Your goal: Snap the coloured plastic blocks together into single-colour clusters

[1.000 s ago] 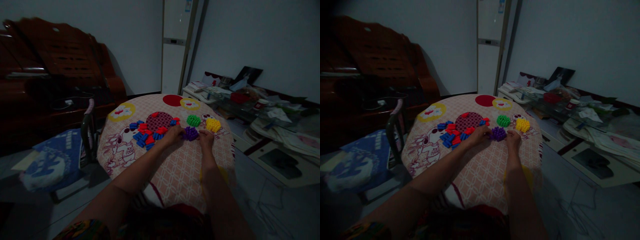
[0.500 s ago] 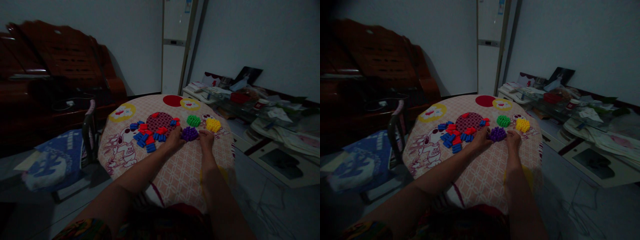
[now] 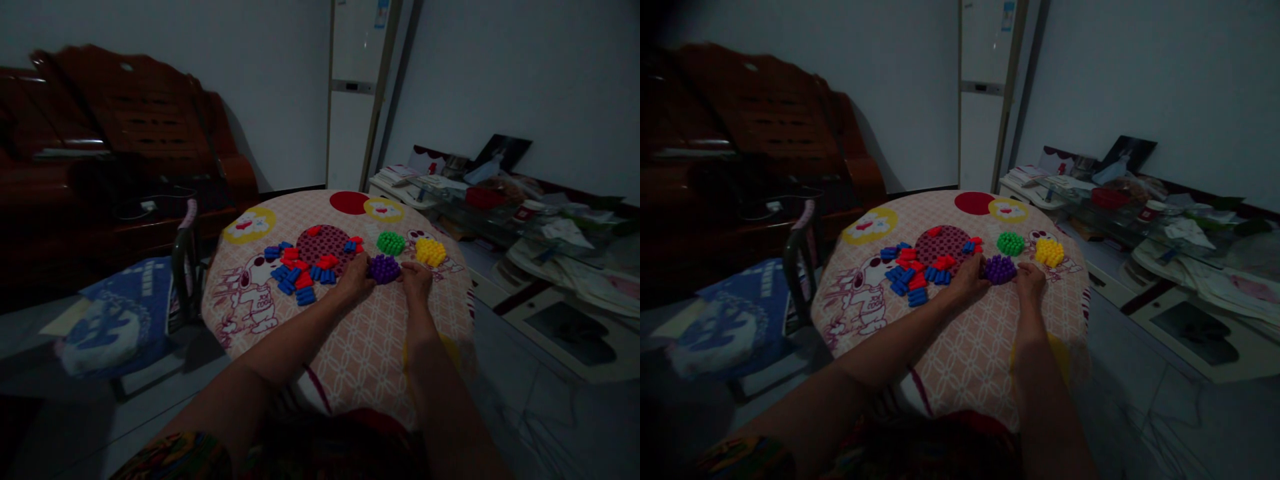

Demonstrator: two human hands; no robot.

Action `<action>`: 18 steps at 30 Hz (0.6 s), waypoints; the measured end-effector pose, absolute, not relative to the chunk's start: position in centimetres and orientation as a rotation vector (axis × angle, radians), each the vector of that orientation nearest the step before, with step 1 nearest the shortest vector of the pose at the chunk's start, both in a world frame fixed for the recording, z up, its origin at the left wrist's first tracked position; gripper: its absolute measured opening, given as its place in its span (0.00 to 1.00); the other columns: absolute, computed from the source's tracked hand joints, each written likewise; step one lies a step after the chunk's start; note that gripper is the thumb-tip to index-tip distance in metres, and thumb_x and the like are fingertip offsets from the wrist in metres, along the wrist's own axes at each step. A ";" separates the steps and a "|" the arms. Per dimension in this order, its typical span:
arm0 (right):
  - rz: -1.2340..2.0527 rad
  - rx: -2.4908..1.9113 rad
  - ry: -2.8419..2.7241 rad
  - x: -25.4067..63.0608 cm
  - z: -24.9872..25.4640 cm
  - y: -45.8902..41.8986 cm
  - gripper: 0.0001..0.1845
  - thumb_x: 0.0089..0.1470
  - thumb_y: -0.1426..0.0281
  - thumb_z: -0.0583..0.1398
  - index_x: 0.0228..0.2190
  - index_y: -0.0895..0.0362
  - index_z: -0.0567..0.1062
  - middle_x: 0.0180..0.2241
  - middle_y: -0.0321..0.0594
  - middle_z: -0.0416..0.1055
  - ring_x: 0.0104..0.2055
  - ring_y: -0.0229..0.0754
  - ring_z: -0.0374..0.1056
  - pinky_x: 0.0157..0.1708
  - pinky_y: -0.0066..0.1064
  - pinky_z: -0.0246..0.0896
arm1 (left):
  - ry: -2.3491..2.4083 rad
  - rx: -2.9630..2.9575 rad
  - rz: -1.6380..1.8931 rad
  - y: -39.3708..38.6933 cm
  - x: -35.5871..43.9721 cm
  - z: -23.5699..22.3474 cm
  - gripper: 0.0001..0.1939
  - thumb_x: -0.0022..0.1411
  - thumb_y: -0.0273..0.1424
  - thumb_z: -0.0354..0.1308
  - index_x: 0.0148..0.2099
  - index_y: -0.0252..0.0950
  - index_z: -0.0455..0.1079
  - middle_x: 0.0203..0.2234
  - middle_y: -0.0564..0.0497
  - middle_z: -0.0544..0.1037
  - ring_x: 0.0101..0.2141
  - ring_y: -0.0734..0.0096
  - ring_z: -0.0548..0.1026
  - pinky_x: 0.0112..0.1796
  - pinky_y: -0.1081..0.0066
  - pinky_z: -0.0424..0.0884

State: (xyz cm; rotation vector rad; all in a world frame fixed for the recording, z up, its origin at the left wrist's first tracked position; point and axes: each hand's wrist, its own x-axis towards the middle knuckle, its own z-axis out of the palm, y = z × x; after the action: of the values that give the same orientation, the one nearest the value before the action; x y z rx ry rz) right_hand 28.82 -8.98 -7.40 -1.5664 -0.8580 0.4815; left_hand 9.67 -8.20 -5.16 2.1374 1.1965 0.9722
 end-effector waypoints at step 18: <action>0.411 -1.624 -0.945 29.2 -7.8 -9.2 0.18 0.39 0.67 0.59 0.33 0.57 0.82 0.15 0.36 0.71 0.24 0.49 0.71 0.28 0.35 0.65 | 2.222 1.520 1.044 -1.1 -9.4 -3.4 0.08 0.58 0.30 0.58 0.38 0.31 0.73 0.39 0.33 0.76 0.54 0.36 0.68 0.52 0.46 0.62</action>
State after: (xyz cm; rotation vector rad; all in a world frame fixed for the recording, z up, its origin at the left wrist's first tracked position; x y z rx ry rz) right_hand 29.19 -9.22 -7.75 -1.6236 -0.9449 0.4113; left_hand -9.36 -1.05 -3.38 1.5201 2.2216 1.0440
